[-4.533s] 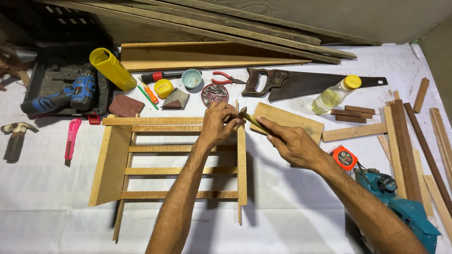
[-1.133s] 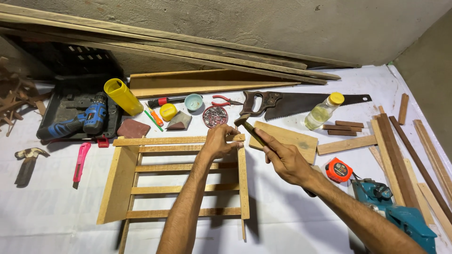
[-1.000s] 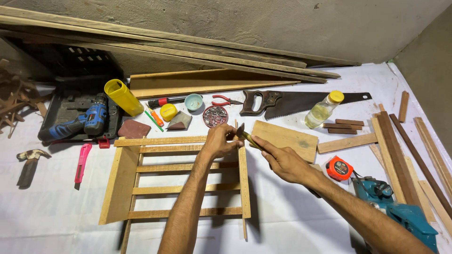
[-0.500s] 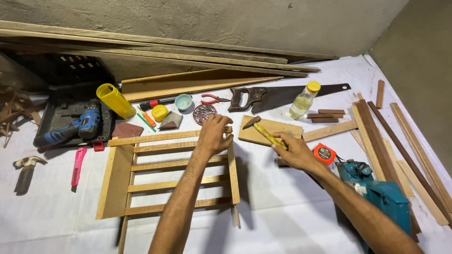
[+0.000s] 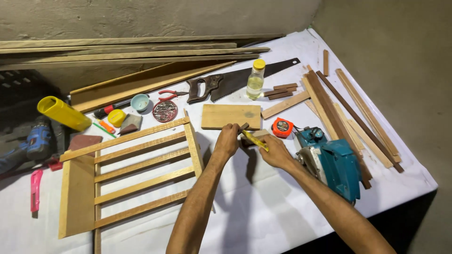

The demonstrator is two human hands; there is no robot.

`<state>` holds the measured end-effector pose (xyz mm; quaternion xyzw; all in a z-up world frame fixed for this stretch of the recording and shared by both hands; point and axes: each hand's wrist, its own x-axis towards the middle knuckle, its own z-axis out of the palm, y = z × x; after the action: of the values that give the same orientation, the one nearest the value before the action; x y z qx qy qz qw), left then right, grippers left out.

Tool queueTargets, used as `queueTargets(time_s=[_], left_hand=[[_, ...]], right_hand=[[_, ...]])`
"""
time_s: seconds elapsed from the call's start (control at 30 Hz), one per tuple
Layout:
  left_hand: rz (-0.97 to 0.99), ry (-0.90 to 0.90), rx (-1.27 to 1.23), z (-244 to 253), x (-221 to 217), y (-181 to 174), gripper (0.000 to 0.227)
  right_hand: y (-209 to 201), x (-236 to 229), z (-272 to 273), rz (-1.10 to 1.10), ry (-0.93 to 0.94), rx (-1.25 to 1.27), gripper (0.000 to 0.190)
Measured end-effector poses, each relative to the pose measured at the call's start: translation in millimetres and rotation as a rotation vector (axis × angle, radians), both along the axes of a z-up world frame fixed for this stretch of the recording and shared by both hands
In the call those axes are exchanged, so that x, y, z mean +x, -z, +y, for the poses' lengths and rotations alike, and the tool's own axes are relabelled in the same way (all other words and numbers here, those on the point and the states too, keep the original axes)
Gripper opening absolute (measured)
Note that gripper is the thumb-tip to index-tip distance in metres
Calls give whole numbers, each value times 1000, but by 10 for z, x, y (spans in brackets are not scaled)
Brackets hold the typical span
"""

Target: The person assembles a small wooden rack on a workbench, fitting horizontal slats into a side panel and hammering nails to secure them. They take measurements with a tape measure, position a wooden strip against the frame, and sand a small wood block by hand.

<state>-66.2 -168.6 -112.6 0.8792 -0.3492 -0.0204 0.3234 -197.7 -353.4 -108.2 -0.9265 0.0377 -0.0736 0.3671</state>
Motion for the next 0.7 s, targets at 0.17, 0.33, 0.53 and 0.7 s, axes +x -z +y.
queueTargets(time_s=[0.17, 0.33, 0.53, 0.7], left_hand=[[21, -1, -45, -108, -103, 205, 28], [108, -61, 118, -178, -87, 248, 19], [-13, -11, 139, -388, -176, -312, 16], [-97, 122, -30, -812, -336, -814, 24]], right_hand=[[209, -115, -58, 11, 35, -19, 23], [9, -80, -35, 31, 47, -29, 27], [-507, -123, 42, -145, 118, 11, 43], [-1110, -481, -113, -120, 275, 126, 58]])
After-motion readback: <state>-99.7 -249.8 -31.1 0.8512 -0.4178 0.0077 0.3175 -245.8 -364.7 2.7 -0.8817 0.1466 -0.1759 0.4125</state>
